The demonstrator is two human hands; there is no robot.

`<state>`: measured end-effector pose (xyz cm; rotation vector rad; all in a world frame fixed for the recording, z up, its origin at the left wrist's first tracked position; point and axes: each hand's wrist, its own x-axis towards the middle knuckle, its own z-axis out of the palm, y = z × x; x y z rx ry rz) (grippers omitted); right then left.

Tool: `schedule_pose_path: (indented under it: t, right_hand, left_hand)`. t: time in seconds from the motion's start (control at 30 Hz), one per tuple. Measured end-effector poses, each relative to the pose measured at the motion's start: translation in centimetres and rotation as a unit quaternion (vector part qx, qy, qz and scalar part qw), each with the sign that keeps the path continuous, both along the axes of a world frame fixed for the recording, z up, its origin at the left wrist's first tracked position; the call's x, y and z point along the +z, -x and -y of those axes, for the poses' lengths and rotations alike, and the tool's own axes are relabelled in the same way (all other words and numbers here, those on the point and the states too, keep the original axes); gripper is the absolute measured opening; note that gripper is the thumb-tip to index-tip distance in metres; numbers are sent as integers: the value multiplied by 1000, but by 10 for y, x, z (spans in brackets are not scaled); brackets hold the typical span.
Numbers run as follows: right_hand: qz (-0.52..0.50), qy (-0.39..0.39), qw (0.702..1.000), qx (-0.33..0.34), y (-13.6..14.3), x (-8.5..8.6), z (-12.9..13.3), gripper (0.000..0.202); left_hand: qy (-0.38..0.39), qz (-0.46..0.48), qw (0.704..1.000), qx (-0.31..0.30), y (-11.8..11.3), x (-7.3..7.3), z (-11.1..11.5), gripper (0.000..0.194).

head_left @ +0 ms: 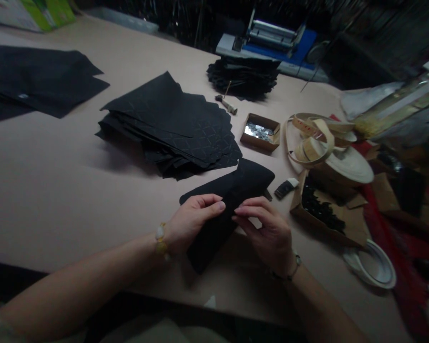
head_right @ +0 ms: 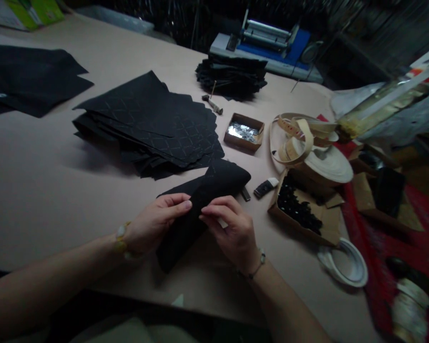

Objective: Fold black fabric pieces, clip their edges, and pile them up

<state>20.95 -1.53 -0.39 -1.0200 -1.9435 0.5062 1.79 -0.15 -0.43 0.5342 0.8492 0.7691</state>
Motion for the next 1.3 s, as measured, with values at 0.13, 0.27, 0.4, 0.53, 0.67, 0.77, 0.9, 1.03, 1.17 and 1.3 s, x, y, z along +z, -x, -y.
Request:
schedule_pose_path:
  t: [0.13,0.27,0.4,0.53,0.67,0.77,0.9,1.03,1.17,1.3]
  right_hand:
    - [-5,1,1000,10,1,3,2,19]
    - [-29,8,999,27,5,2,5,21]
    - [-31,3,999,18,5,0,5,25]
    - [-10,-15,1000,-6,3,1,3,26]
    - [-21,-34,999,-20,3,0,5,26]
    - [-40,-30,999,-3,3,0,8,29]
    - [-64,-17,998,-10,3,1,10,30]
    - [-85,1,996,-9,5,2,11,30]
    - [-109,16,994,-10,7,2,13,31]
    - [-140,50,988,-37,9,0,15,28]
  left_hand:
    - [-2,-17,1000,-4,0,-1,0,37]
    - [-28,-40,999,-11,-2,-3,-1,36]
    - [-52,-63,996,-22,-2,-3,1,35]
    - [-62,-61,996,-20,-2,-2,2,33]
    - [-28,-30,999,-15,-2,-1,2,34]
    - [2,-5,1000,-9,-1,1,2,35]
    - [10,11,1000,-13,-1,2,4,37]
    - [-12,-2,999,-31,-1,3,5,34]
    - [-45,-33,998,-34,-1,2,5,31]
    - [-86,-69,993,-34,-1,2,4,30]
